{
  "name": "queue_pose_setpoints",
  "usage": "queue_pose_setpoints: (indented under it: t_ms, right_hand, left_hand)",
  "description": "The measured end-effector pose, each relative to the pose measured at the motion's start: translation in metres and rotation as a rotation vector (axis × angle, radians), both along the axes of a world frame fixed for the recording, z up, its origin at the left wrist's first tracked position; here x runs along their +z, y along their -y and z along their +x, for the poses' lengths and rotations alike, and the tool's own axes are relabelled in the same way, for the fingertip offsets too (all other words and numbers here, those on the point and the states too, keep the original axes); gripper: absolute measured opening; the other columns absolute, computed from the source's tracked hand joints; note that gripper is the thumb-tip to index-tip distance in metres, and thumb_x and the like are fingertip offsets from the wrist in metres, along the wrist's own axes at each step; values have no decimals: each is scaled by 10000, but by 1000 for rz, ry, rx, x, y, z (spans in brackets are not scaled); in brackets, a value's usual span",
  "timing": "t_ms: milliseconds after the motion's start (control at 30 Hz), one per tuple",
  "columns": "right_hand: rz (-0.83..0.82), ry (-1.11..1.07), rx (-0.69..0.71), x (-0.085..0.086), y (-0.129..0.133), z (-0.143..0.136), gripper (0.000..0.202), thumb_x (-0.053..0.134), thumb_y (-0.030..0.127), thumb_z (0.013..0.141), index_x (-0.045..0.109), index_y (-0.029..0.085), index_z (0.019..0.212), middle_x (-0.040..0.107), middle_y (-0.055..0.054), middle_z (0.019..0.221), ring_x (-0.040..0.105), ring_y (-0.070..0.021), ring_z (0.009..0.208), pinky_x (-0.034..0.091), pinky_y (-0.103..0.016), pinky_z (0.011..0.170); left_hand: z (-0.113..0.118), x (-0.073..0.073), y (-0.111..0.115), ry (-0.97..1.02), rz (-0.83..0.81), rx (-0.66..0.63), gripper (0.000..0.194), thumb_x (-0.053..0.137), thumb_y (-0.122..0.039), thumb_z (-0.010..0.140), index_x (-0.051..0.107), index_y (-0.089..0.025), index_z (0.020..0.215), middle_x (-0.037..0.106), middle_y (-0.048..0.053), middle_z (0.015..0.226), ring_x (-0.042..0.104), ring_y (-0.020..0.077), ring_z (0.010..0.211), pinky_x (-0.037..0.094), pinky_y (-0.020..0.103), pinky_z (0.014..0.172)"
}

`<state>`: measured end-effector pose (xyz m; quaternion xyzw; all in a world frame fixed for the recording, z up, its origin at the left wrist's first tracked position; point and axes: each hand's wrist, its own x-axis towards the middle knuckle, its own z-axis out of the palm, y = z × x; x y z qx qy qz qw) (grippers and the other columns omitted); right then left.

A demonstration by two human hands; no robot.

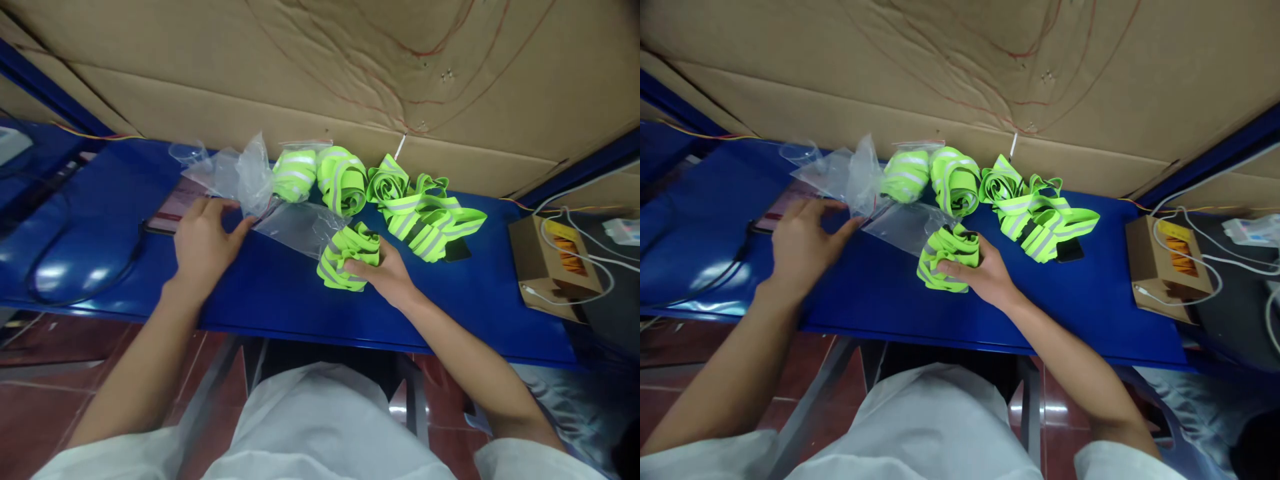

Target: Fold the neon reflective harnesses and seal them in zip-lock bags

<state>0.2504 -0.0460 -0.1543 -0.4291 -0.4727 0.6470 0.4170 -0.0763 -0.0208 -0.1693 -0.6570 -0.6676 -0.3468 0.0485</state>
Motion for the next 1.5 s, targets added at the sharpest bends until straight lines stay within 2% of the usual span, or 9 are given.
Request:
queue_pose_setpoints:
  t_ms: [233,333,467,733,900,1033,1133,1233,1500]
  right_hand:
    - [73,57,80,4,1,1,839,1003,357,522,645,239,1271,761,-34,1199,724,-278,1123,595,-410,983]
    - [132,106,35,6,-4,6,837,1003,344,527,644,241,1276,758,-32,1205,709,-269,1148,583,-391,1003]
    - [87,101,-6,4,-12,13,624,959,431,615,689,212,1134,780,-41,1099,733,-255,1035,601,-398,945]
    - [180,254,-73,3,-18,23,670,942,412,676,681,243,1269,742,-38,1263,682,-263,1185,555,-394,1037]
    - [125,285,-141,2,-19,27,643,943,435,679,700,234,1240,770,-51,1211,719,-273,1126,578,-405,998]
    - [117,292,-163,2,-16,22,614,934,478,677,715,230,1194,790,-49,1148,749,-272,1040,610,-397,911]
    - [238,375,-126,3,-13,15,638,947,473,638,720,215,1175,796,-49,1098,745,-274,1004,611,-399,893]
    - [331,481,-141,2,-11,11,618,925,515,650,732,193,1141,792,-66,1094,727,-287,1019,598,-418,920]
    - [490,504,-442,-14,-14,10,720,881,520,701,616,194,1285,705,-108,1264,655,-286,1201,534,-439,1057]
  left_hand:
    - [72,26,-3,-579,286,-400,237,526,-316,1014,604,-221,812,679,42,765,611,233,741,432,406,706]
    - [104,35,5,-495,261,-594,186,541,-261,1010,631,-219,853,711,19,777,651,209,732,460,373,725]
    - [114,36,4,-215,225,-592,149,574,-290,1018,656,-213,921,739,25,842,684,195,775,488,332,752]
    - [119,27,-3,-437,165,-780,259,479,-147,997,718,-235,1041,745,73,971,682,221,871,488,395,860]
    - [122,13,-1,16,69,-829,152,615,-294,994,684,-249,1122,695,97,1134,661,229,1062,501,409,970]
    - [132,1,-1,926,-103,-650,801,862,-576,767,466,-302,1406,455,147,1510,564,282,1295,564,395,953]
    - [141,1,-1,1397,-488,-780,1018,861,-683,706,359,-339,1523,498,145,1540,579,320,1339,562,462,1023]
    - [146,4,2,1432,-615,-858,867,894,-579,726,528,-243,1436,617,136,1451,572,332,1378,511,472,1121]
    - [147,0,12,1032,-300,-642,619,876,-480,784,639,-176,1268,716,108,1267,684,261,1164,543,374,1019]
